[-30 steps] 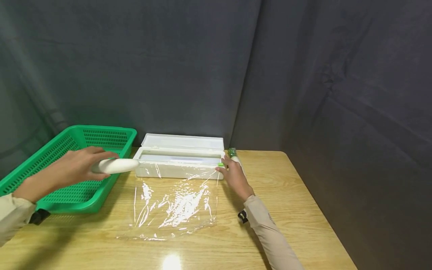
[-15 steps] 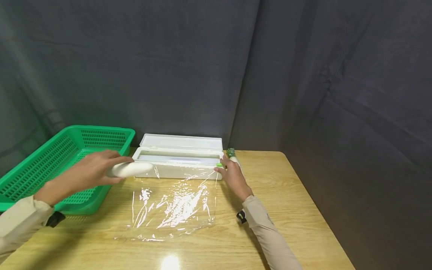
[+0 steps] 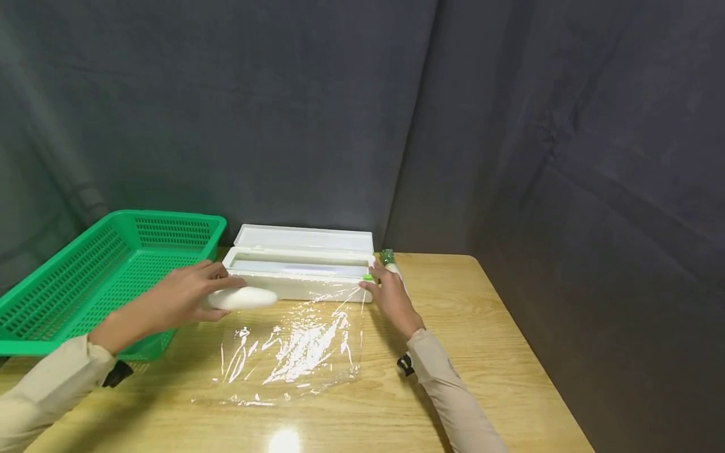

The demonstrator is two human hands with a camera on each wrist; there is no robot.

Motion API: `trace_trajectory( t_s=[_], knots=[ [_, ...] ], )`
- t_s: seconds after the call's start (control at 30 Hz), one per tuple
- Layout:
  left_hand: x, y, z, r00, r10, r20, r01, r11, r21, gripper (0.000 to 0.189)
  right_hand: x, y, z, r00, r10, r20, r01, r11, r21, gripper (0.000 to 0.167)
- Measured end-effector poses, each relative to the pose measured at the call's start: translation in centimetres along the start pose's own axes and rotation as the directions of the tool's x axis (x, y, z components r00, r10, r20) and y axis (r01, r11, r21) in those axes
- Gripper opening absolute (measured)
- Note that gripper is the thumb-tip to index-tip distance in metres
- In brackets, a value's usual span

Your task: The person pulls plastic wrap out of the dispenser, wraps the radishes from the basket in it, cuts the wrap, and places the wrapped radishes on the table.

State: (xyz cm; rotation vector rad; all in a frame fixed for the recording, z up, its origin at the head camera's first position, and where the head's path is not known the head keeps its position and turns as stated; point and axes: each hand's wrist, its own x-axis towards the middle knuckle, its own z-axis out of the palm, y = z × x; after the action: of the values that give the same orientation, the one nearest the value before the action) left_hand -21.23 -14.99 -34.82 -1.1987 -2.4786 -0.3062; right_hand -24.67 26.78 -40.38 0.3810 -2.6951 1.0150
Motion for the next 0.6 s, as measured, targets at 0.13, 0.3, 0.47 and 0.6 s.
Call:
trace_trajectory(
  t_s=[0.13, 0.3, 0.47, 0.6],
  knots=[
    [0.3, 0.7, 0.8, 0.999, 0.029, -0.026, -0.03, 0.999, -0.015, 0.052, 0.1, 0.0, 0.2, 1.0, -0.004, -0.007, 0.004, 1.0, -0.004, 0.047],
    [0.8, 1.5, 2.2, 0.997, 0.069, -0.034, -0.071, 0.996, -0.057, 0.051, -0.1, 0.0, 0.4, 1.0, -0.005, -0.005, 0.005, 1.0, -0.001, 0.047],
    [1.5, 2.1, 3.5, 0.997, 0.065, -0.043, -0.069, 0.994, -0.083, 0.052, -0.1, -0.1, 0.4, 1.0, -0.012, -0.005, 0.012, 1.0, -0.008, 0.046],
    [2.5, 2.7, 4.8, 0.997, 0.066, -0.039, -0.07, 0.993, -0.093, 0.053, -0.1, 0.1, 0.1, 1.0, -0.012, -0.015, 0.011, 1.0, -0.022, 0.045]
  ],
)
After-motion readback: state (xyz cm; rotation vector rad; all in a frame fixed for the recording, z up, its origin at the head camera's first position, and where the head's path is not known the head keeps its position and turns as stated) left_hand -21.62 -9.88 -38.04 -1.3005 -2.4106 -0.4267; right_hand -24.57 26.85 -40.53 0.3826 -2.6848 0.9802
